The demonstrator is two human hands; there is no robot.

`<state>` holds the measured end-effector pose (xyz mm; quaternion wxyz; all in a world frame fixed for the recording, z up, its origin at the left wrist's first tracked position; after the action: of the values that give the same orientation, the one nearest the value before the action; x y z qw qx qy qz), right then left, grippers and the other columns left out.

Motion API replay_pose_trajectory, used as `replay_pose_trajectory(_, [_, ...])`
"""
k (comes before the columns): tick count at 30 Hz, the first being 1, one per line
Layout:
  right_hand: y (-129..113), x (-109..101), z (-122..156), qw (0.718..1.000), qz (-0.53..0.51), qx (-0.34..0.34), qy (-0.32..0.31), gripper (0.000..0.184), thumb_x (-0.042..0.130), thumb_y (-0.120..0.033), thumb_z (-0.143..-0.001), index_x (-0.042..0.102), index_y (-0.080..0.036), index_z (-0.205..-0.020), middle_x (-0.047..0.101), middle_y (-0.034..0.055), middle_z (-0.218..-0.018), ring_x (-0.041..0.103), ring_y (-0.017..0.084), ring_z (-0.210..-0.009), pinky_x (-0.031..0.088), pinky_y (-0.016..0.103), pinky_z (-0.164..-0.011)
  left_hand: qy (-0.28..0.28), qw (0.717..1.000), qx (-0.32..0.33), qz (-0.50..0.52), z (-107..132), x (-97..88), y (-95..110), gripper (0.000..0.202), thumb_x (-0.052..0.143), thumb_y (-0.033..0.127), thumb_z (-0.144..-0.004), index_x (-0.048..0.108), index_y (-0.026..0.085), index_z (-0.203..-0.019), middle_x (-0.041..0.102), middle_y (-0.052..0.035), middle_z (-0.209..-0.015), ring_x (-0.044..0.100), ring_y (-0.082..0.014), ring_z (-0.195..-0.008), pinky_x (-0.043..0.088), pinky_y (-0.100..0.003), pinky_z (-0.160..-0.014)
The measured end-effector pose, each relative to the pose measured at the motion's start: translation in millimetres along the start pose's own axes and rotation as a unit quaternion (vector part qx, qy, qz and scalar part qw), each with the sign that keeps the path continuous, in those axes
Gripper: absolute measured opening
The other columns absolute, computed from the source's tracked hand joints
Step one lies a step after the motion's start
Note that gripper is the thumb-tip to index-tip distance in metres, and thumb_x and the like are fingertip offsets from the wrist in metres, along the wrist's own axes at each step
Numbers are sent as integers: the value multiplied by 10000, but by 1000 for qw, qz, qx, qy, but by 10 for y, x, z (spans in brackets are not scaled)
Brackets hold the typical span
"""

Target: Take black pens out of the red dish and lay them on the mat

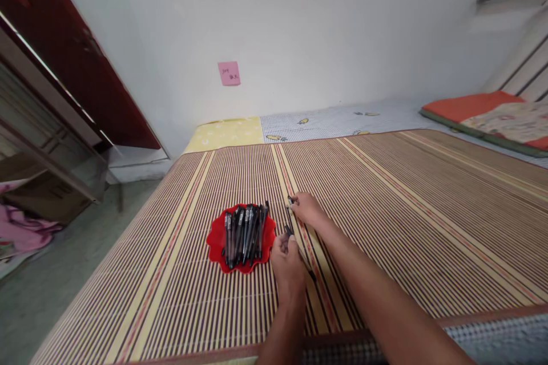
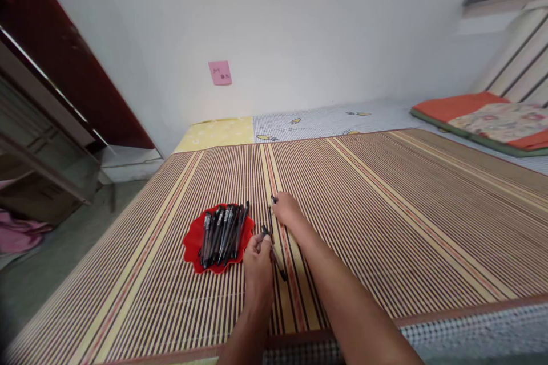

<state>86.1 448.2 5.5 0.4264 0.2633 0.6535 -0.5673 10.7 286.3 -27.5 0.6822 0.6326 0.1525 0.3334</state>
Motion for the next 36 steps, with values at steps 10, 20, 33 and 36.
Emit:
replay_pose_trajectory(10, [-40, 102, 5, 999, -36, -5, -2, 185, 616, -141, -823, 731, -137, -969, 748, 116, -957, 668, 211, -859, 389, 261, -669, -6, 1000, 0, 26, -10, 28, -30, 254, 657, 363, -722, 653, 135, -834, 724, -82, -781, 669, -211, -737, 510, -322, -709])
replay_pose_trajectory(20, [137, -83, 602, 979, -185, -56, -66, 190, 555, -221, -873, 704, -137, -954, 727, 62, -861, 665, 158, -774, 470, 240, -693, -18, 1000, -4, 7, -47, -1, -92, 329, 685, 363, -743, 733, 117, -956, 763, -119, -932, 707, -234, -873, 533, -334, -801])
replay_pose_trajectory(33, [277, 94, 1002, 947, -312, -22, -69, 150, 687, -209, -731, 646, -161, -867, 453, -85, -548, 430, 105, -503, 293, 227, -489, -20, 999, 37, -25, -44, 11, -33, 413, 609, 404, -809, 667, 94, -1076, 732, -157, -1021, 686, -266, -964, 520, -382, -867])
replay_pose_trajectory(36, [263, 39, 853, 978, -205, -25, -40, 145, 704, -193, -725, 682, -159, -865, 525, -54, -570, 491, 127, -547, 315, 236, -521, -18, 998, 44, -41, -17, 10, 3, 387, 573, 393, -831, 654, 108, -1080, 725, -147, -1013, 682, -263, -955, 515, -390, -868])
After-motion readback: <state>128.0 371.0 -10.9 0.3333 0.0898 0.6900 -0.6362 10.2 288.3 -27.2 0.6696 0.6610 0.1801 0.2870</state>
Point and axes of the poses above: each hand's wrist, its own z-axis away from the middle knuckle, its own x-axis out of the palm, y = z × x, the point moved 7 cm from there along -z, towards the middle knuckle
